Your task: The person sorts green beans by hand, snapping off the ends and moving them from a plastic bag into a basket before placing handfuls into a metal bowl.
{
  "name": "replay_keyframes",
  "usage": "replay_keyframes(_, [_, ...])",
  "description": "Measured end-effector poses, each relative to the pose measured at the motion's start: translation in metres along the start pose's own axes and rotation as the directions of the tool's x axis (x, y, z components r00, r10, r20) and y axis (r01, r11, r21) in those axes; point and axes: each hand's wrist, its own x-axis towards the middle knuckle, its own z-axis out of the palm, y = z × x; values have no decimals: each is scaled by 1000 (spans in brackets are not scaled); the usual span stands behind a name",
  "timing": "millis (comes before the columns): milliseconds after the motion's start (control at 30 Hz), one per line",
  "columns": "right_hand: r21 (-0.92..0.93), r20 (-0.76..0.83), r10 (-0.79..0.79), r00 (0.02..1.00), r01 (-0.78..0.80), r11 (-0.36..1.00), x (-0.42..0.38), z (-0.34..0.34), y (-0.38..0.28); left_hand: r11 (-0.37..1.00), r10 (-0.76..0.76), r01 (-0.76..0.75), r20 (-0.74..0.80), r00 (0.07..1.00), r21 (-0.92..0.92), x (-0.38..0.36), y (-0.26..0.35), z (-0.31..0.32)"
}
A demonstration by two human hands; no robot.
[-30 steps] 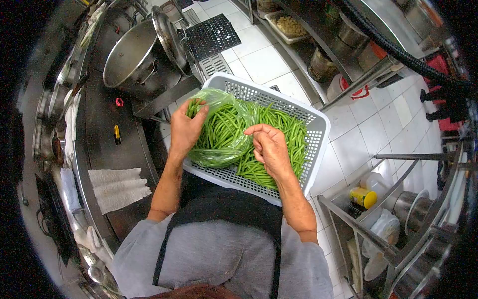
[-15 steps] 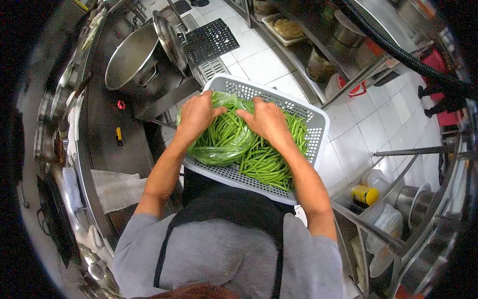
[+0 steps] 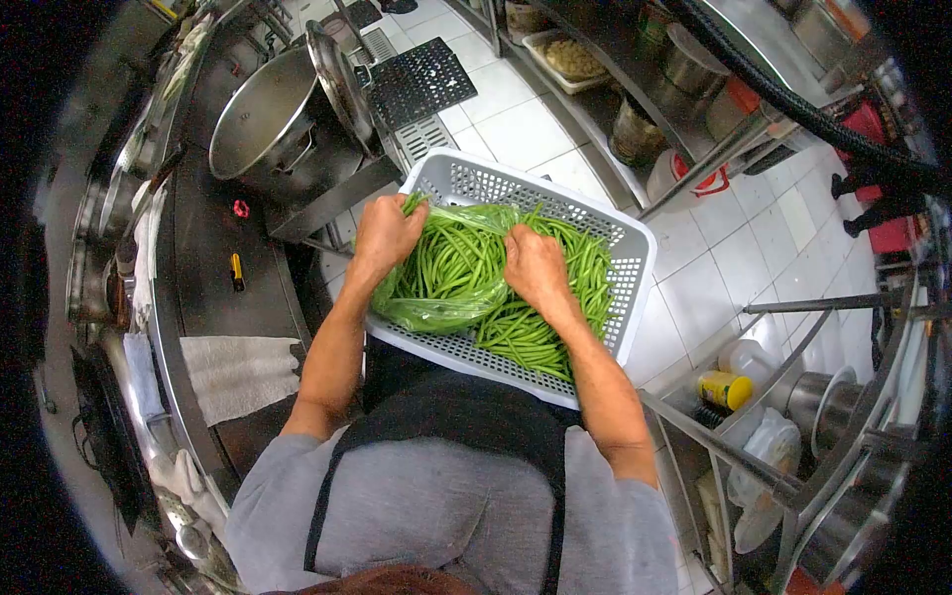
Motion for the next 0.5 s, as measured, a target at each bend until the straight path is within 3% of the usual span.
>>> replay_keyframes(133, [28,-9,21,1000,-21,999,-1,3,-3,999,35,-33,-71,997,27,5,-5,1])
replay_keyframes(200, [65,-19,39,999,-37,997,-2,4,0,999,-8,5,-50,999,-48,5,-4,-1])
replay_keyframes(333, [11,-105,128,986,-128,992,0,9,12,999,-35,35,-1,999,20,-1,-16,-15])
replay_keyframes(433, [145,-49,196,979,-187,972,1,2,14,992,68,-62,-47,997,111,-18,-34,-29])
replay_keyframes(500, [128,-44,203,978,-196,972,3,-3,5,991,131,-132,-155,979,4,-36,-41,-29])
